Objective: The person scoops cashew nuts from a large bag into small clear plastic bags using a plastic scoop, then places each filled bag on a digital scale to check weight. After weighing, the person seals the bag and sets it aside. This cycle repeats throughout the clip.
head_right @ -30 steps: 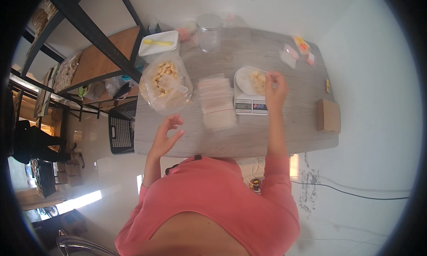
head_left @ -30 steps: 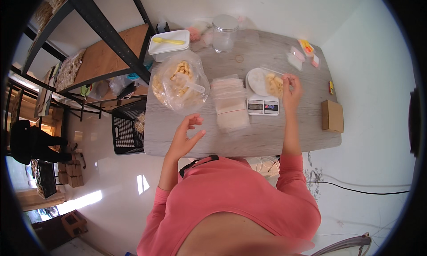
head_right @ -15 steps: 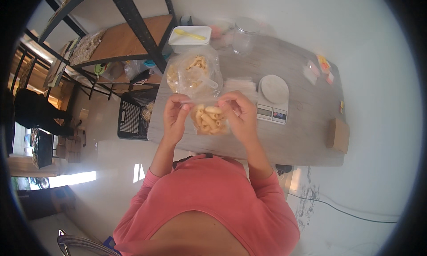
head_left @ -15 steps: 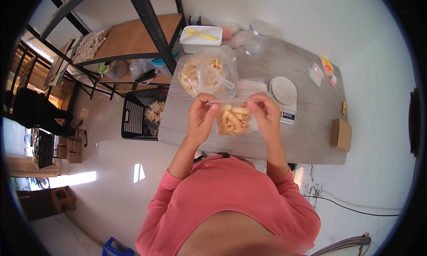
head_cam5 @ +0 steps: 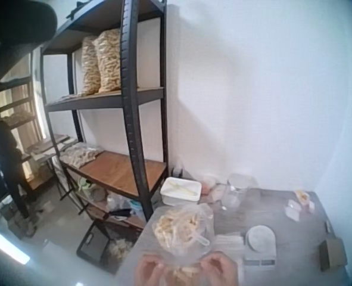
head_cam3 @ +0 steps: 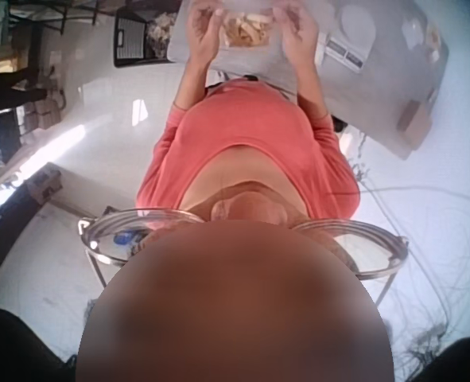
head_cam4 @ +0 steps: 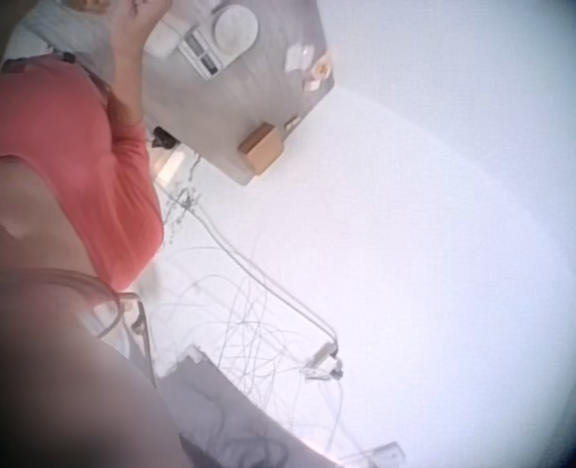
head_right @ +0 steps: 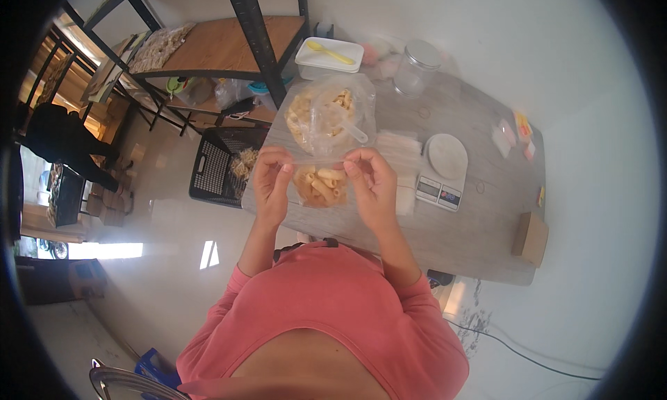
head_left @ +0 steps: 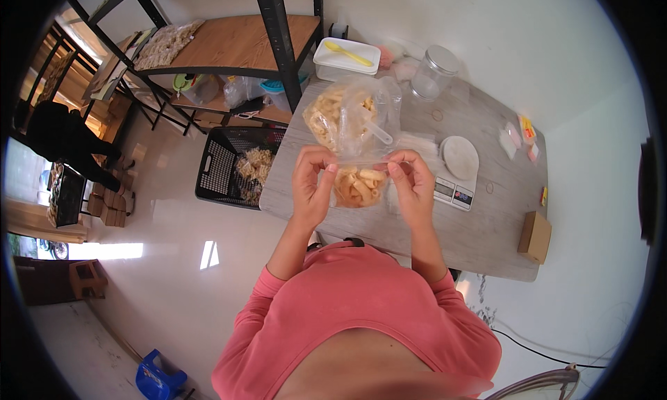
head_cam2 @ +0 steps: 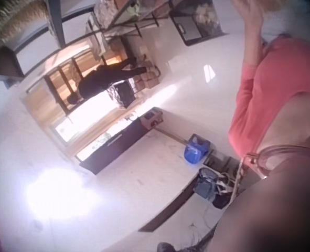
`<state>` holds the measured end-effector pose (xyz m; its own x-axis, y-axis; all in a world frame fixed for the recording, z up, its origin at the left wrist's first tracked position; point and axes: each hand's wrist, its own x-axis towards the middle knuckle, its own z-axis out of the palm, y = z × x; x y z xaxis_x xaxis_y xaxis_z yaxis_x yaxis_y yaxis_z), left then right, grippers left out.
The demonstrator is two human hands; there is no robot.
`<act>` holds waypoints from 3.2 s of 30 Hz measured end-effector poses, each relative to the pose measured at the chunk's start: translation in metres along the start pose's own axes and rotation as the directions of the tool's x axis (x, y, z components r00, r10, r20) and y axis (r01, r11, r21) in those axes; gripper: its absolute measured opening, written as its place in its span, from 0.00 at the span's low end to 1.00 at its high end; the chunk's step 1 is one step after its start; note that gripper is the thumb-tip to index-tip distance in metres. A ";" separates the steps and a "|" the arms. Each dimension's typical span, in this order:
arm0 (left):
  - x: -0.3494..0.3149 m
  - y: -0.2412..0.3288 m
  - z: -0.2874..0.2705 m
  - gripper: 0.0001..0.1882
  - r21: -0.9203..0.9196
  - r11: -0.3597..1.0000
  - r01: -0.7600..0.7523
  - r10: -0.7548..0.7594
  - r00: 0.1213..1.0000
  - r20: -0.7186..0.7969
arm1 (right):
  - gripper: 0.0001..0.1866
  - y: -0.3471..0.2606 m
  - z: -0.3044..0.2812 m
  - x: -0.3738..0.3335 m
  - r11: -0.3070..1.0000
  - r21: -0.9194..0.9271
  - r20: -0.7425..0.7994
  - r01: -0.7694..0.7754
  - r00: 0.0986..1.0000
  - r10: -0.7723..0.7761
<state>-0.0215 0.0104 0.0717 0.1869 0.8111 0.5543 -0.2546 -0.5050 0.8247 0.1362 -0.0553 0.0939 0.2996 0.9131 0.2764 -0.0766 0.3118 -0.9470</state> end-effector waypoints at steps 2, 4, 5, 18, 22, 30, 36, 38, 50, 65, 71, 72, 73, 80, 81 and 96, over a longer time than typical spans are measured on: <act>-0.001 0.000 -0.001 0.02 0.003 1.000 -0.013 0.013 1.000 -0.009 | 0.05 0.000 0.001 -0.001 1.000 -0.002 -0.006 -0.005 1.000 0.005; -0.002 0.000 -0.001 0.02 -0.001 1.000 -0.017 0.017 1.000 -0.015 | 0.05 0.001 0.002 -0.001 1.000 -0.003 -0.001 0.010 1.000 -0.010; -0.002 -0.001 -0.001 0.02 0.016 1.000 -0.022 0.022 1.000 -0.014 | 0.05 0.001 0.002 -0.002 1.000 -0.002 -0.001 0.015 1.000 -0.015; -0.007 0.001 0.001 0.02 0.005 0.999 0.054 -0.054 0.999 -0.007 | 0.04 0.010 -0.003 -0.004 0.995 -0.091 -0.004 0.042 0.999 -0.042; -0.008 0.001 -0.002 0.02 0.077 0.992 0.098 -0.104 0.992 0.070 | 0.04 0.011 -0.005 -0.004 0.987 -0.159 0.015 -0.007 1.000 0.010; -0.014 -0.003 -0.004 0.02 0.140 0.983 0.117 -0.129 0.988 0.084 | 0.05 0.014 -0.003 -0.004 0.977 -0.214 0.017 0.012 1.000 -0.008; -0.014 -0.003 -0.007 0.02 0.221 0.968 0.120 -0.148 0.983 0.111 | 0.05 0.020 -0.003 -0.002 0.969 -0.244 0.026 0.023 1.000 -0.017; -0.013 -0.003 -0.008 0.02 0.209 0.967 0.147 -0.173 0.978 0.116 | 0.05 0.022 -0.002 -0.001 0.968 -0.249 0.028 0.006 1.000 0.001; -0.009 -0.006 -0.004 0.03 0.125 0.974 0.190 -0.204 0.973 0.105 | 0.04 0.019 0.002 0.006 0.961 -0.272 0.133 0.041 0.991 -0.005; -0.003 -0.005 -0.015 0.04 0.173 0.971 0.163 -0.182 0.979 0.096 | 0.04 0.025 0.016 0.012 0.978 -0.206 0.125 0.002 0.992 0.024; -0.005 -0.006 -0.023 0.03 0.166 0.973 0.162 -0.187 0.971 0.149 | 0.04 0.025 0.016 0.013 0.976 -0.217 0.153 -0.030 0.986 0.065; -0.005 -0.007 -0.024 0.03 0.168 0.973 0.158 -0.183 0.973 0.142 | 0.05 0.026 0.017 0.014 0.977 -0.213 0.156 -0.023 0.986 0.057; -0.005 -0.008 -0.025 0.03 0.167 0.975 0.149 -0.172 0.976 0.136 | 0.05 0.027 0.018 0.014 0.978 -0.209 0.159 -0.017 0.986 0.051; -0.006 -0.007 -0.026 0.03 0.287 0.954 0.093 -0.109 0.993 0.040 | 0.06 0.035 0.029 0.015 0.975 -0.216 0.132 0.042 0.991 -0.014; -0.006 -0.006 -0.027 0.02 0.300 0.949 0.091 -0.108 0.993 0.040 | 0.06 0.036 0.030 0.015 0.974 -0.223 0.134 0.048 0.991 -0.018; -0.018 -0.017 -0.028 0.15 0.039 0.984 0.173 -0.170 0.983 -0.073 | 0.11 0.047 0.044 0.008 0.981 -0.179 0.171 0.077 0.984 -0.046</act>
<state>-0.0470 0.0122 0.0444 0.1578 0.9043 0.3966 -0.1816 -0.3683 0.9118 0.0934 -0.0217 0.0590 0.1354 0.9293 0.3437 0.1186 0.3292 -0.9368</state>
